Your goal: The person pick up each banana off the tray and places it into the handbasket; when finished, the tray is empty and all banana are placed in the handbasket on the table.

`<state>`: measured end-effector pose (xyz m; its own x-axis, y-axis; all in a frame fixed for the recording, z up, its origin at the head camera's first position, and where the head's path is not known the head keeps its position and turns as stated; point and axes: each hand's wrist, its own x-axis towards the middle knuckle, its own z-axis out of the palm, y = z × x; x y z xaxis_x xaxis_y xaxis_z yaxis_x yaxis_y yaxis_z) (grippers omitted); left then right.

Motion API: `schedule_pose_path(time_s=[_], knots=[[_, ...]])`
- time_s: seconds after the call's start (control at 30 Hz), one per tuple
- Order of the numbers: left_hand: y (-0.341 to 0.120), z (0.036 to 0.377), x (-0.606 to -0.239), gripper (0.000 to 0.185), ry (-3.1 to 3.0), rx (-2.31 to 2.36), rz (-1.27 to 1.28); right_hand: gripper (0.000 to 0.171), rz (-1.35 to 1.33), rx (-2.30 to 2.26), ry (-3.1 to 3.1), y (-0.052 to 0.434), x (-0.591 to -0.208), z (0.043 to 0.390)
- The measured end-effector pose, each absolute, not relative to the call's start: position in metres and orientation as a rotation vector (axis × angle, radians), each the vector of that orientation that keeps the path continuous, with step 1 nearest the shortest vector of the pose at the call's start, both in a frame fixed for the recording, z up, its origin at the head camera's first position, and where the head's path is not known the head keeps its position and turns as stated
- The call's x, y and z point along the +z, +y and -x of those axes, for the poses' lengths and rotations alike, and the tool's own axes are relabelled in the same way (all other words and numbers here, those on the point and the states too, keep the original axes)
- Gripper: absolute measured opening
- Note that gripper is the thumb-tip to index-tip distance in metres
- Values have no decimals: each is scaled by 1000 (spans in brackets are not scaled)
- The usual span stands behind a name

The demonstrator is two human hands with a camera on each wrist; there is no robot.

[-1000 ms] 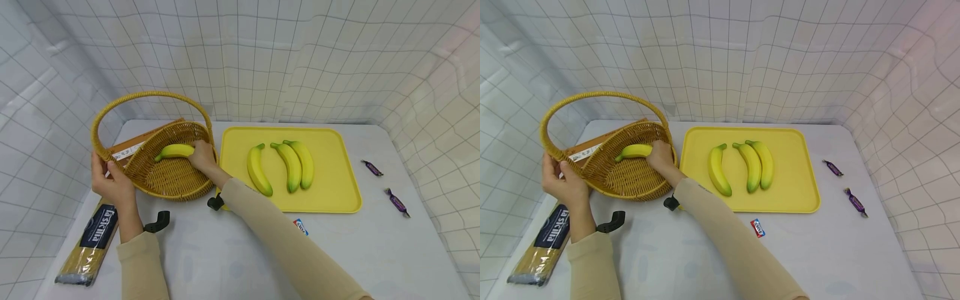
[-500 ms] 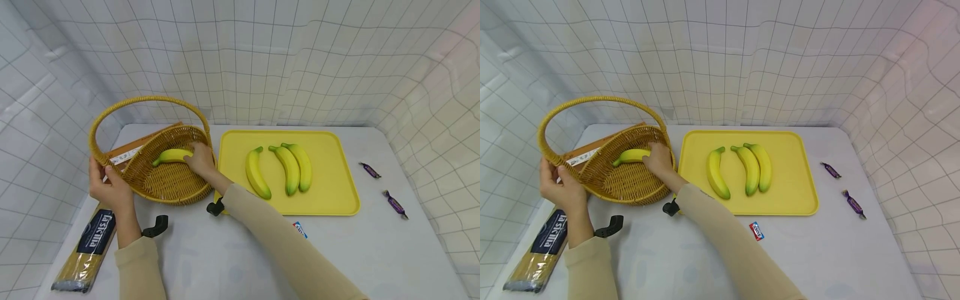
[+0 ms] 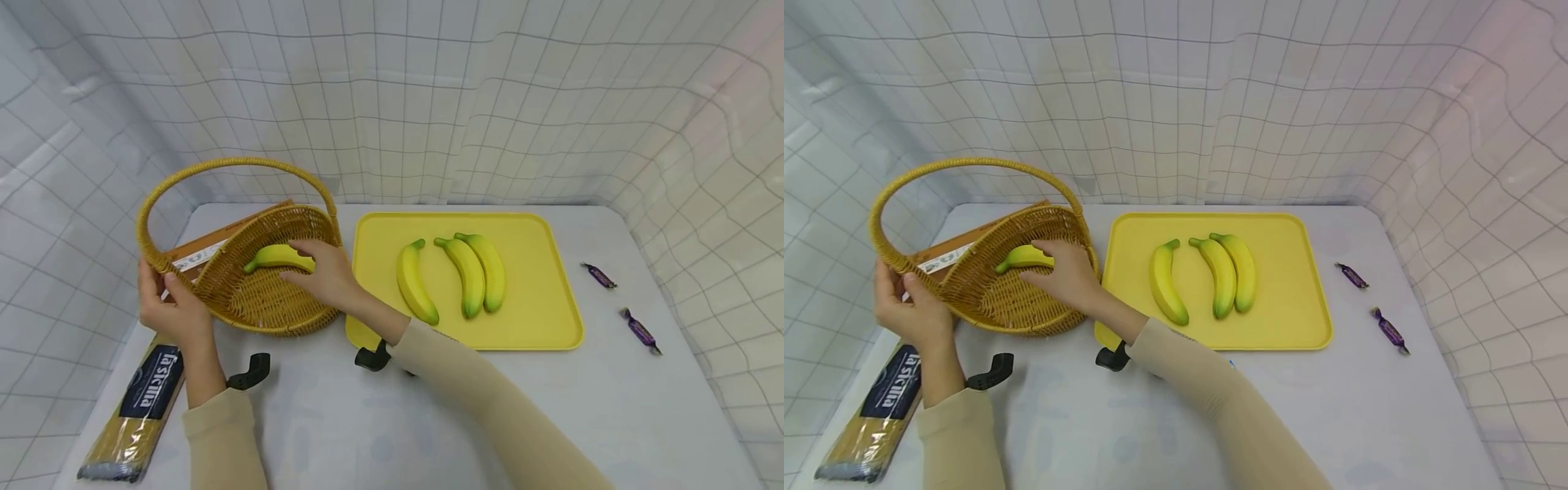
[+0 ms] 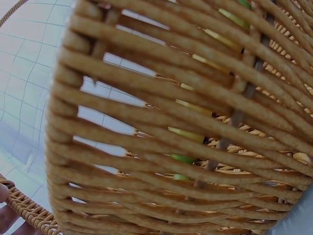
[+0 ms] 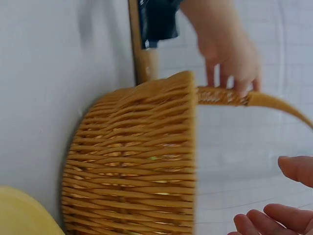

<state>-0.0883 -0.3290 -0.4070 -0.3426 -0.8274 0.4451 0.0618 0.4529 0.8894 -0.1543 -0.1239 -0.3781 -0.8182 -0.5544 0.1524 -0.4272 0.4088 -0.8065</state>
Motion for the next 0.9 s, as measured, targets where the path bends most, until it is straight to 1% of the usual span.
schedule_pose_path(time_s=[0.1, 0.23, 0.43, 0.67, 0.9], knots=[[-330, 87, -407, 38, -1669, -1066, -642, 57, 956, -1415, 2496, -105, -368, 143], [-330, 86, -406, 38, -1665, -1072, -646, 57, 977, -1494, 2451, -75, -359, 130], [-330, 87, -405, 39, -1673, -1089, -669, 56, 961, -1564, 2486, -26, -361, 122], [-328, 88, -405, 39, -1664, -1094, -696, 55, 795, -1740, 2501, 37, -365, 123], [-310, 83, -387, 39, -1650, -1099, -694, 54, 567, -1902, 2518, 94, -376, 129]])
